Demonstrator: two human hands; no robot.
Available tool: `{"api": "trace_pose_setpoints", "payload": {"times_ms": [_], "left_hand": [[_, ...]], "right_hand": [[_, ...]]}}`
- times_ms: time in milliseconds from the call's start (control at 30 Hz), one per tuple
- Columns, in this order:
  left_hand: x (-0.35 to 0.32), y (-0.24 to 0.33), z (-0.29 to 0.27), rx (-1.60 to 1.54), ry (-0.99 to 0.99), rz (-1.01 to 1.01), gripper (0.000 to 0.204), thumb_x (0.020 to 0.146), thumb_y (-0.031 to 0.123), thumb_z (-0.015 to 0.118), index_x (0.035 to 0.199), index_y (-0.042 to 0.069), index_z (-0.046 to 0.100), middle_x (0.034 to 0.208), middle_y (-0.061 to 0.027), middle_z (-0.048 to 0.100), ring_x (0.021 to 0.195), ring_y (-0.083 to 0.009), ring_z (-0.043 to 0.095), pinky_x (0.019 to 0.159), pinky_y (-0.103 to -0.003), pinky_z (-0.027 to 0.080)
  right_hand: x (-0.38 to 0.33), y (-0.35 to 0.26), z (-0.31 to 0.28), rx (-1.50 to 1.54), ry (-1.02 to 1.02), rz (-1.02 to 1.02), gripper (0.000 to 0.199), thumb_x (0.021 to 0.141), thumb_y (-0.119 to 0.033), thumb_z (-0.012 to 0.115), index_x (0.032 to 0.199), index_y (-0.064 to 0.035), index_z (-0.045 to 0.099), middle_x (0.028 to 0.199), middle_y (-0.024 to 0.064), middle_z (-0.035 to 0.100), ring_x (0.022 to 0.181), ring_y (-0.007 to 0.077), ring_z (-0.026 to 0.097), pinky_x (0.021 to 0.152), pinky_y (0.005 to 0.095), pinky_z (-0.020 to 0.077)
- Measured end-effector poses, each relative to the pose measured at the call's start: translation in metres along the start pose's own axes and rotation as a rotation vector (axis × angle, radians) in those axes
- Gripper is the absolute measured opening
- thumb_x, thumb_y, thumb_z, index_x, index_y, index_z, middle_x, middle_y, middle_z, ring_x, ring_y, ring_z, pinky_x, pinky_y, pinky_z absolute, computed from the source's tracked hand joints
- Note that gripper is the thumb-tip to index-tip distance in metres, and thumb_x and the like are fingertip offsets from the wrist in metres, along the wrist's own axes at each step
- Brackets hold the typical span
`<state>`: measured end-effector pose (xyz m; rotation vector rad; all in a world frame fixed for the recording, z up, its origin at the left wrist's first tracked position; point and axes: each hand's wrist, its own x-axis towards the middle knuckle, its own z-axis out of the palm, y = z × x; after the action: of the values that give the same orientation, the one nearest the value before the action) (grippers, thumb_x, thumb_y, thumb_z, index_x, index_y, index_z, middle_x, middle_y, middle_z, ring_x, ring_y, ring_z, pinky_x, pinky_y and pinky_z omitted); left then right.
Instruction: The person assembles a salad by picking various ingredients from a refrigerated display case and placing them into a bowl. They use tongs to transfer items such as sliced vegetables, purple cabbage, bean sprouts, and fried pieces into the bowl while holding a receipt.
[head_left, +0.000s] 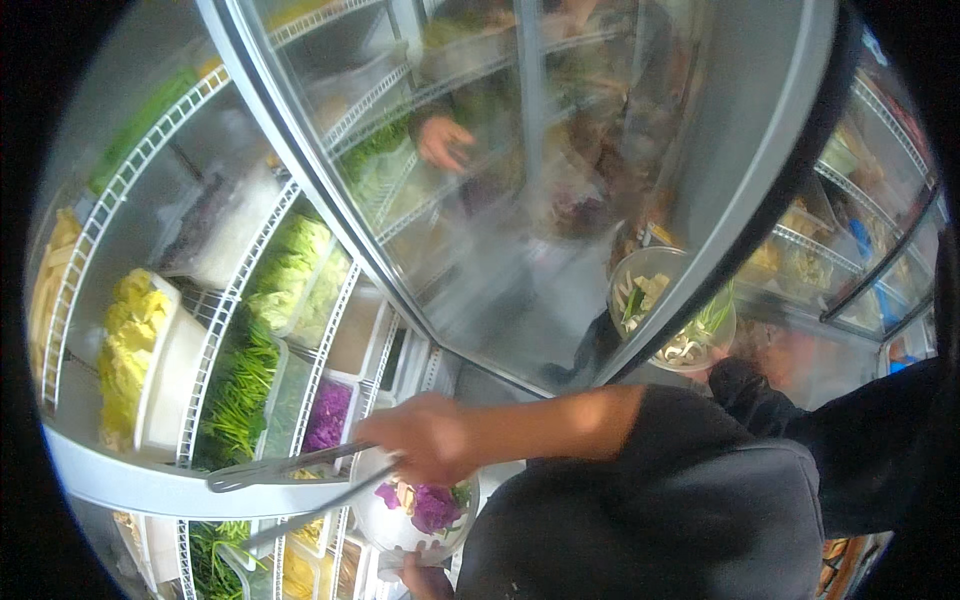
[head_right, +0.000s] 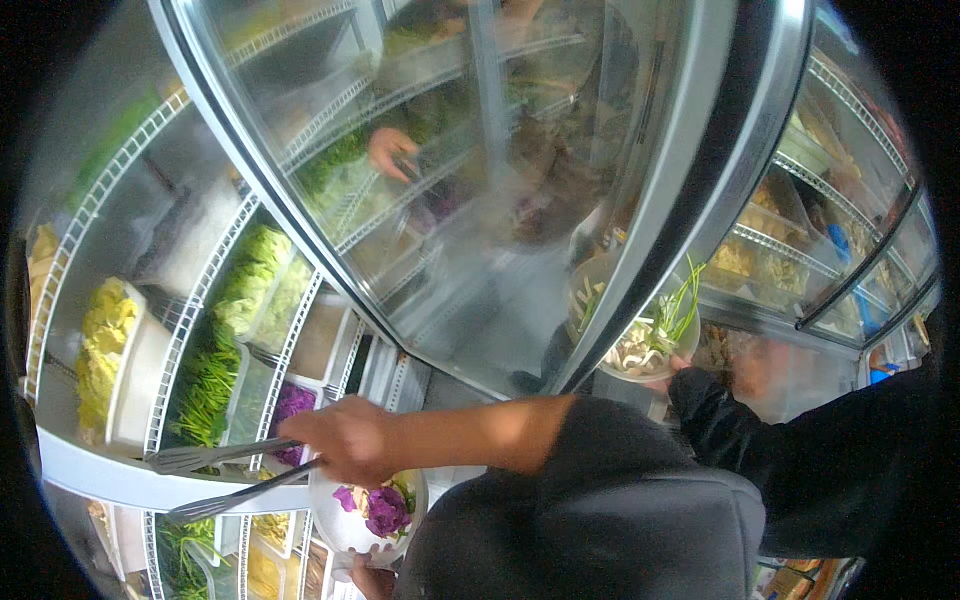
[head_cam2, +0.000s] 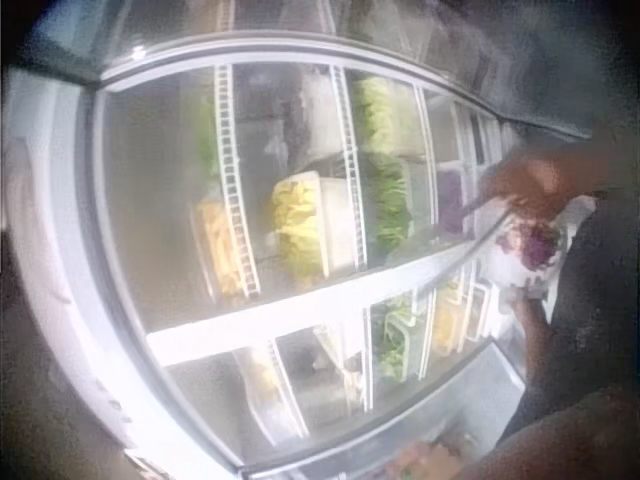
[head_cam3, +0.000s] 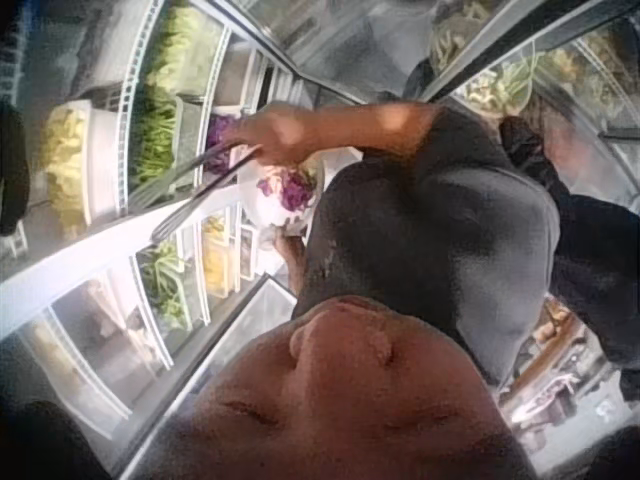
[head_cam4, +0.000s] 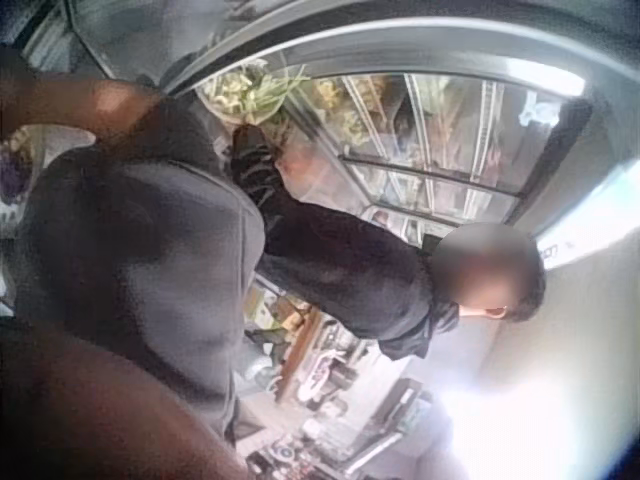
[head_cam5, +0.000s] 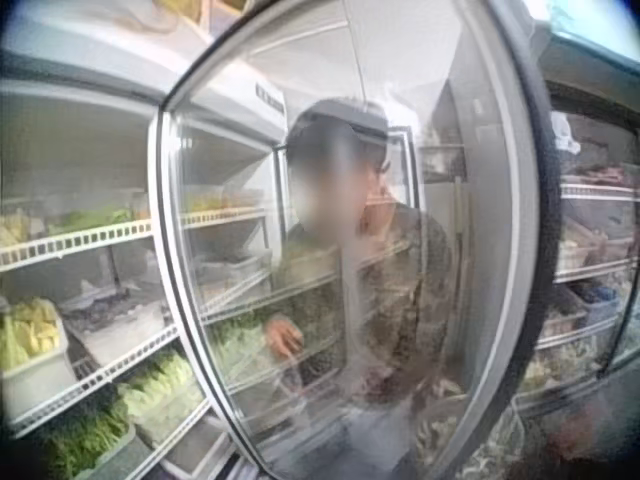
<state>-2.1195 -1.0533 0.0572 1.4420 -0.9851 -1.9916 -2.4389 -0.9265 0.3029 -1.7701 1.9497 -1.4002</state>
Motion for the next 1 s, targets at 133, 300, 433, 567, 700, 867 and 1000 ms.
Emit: {"api": "trace_pose_setpoints", "payload": {"times_ms": [133, 300, 433, 567, 700, 867, 1000], "left_hand": [[0.004, 0.001, -0.005, -0.068, -0.115, -0.028, 0.037, 0.088, 0.019, 0.056, 0.113, -0.007, 0.050, 0.110, -0.0215, 0.055, 0.093, -0.0396, 0.060, 0.065, -0.050, 0.052], [-0.008, 0.004, -0.002, -0.062, -0.236, 0.007, 0.025, 0.089, 0.014, 0.053, 0.107, -0.002, 0.047, 0.096, -0.0207, 0.055, 0.078, -0.0365, 0.061, 0.056, -0.047, 0.052], [-0.015, 0.010, -0.001, -0.255, -0.161, 0.020, 0.076, 0.067, -0.004, 0.058, 0.136, 0.007, 0.028, 0.105, -0.0164, 0.049, 0.090, -0.0351, 0.058, 0.072, -0.058, 0.054], [-0.017, 0.005, -0.009, -0.249, -0.113, 0.065, 0.081, 0.066, -0.003, 0.057, 0.137, 0.008, 0.022, 0.107, -0.0175, 0.045, 0.089, -0.0336, 0.056, 0.073, -0.060, 0.054], [-0.028, 0.005, -0.021, -0.140, -0.105, 0.093, 0.035, 0.085, 0.009, 0.051, 0.116, 0.004, 0.037, 0.094, -0.0173, 0.051, 0.076, -0.0337, 0.058, 0.059, -0.049, 0.052], [-0.055, 0.016, -0.027, -0.054, -0.039, 0.050, 0.020, 0.096, 0.019, 0.046, 0.108, 0.002, 0.045, 0.089, -0.0164, 0.054, 0.072, -0.0325, 0.059, 0.055, -0.046, 0.051], [-0.065, 0.008, -0.041, -0.013, 0.020, 0.118, 0.029, 0.096, 0.022, 0.045, 0.116, 0.001, 0.045, 0.097, -0.0156, 0.055, 0.082, -0.0315, 0.059, 0.062, -0.046, 0.052]], "right_hand": [[-0.081, -0.032, -0.066, -0.076, 0.201, 0.170, 0.046, 0.071, -0.018, 0.070, 0.113, -0.0068, 0.054, 0.088, 0.0124, 0.063, 0.075, 0.0292, 0.065, 0.062, 0.0415, 0.0505], [-0.155, -0.089, -0.156, -0.632, 0.790, -0.287, 0.043, 0.077, -0.022, 0.069, 0.112, -0.0037, 0.051, 0.092, 0.0063, 0.053, 0.080, 0.0180, 0.055, 0.067, 0.0284, 0.0461], [-0.174, -0.100, -0.228, -0.601, 1.160, -0.297, 0.043, 0.078, -0.008, 0.059, 0.119, 0.0022, 0.048, 0.105, 0.0137, 0.054, 0.093, 0.0220, 0.053, 0.082, 0.0310, 0.0447], [-0.185, -0.058, -0.255, -1.031, 0.964, -0.088, 0.033, 0.073, 0.009, 0.051, 0.098, -0.0033, 0.068, 0.108, 0.0186, 0.061, 0.102, 0.0310, 0.056, 0.093, 0.0353, 0.0419], [-0.191, -0.041, -0.240, -1.014, 0.936, -0.043, 0.041, 0.066, 0.002, 0.048, 0.102, -0.0022, 0.069, 0.111, 0.0188, 0.061, 0.107, 0.0372, 0.055, 0.097, 0.0405, 0.0394], [-0.172, -0.074, -0.197, -0.728, 0.816, -0.152, 0.042, 0.057, -0.003, 0.048, 0.092, 0.0014, 0.069, 0.123, 0.0281, 0.050, 0.113, 0.0445, 0.050, 0.103, 0.0435, 0.0341], [-0.152, -0.086, -0.156, -0.372, 0.641, -0.303, 0.030, 0.059, -0.005, 0.052, 0.085, -0.0036, 0.067, 0.126, 0.0284, 0.046, 0.114, 0.0419, 0.050, 0.098, 0.0419, 0.0386]]}}
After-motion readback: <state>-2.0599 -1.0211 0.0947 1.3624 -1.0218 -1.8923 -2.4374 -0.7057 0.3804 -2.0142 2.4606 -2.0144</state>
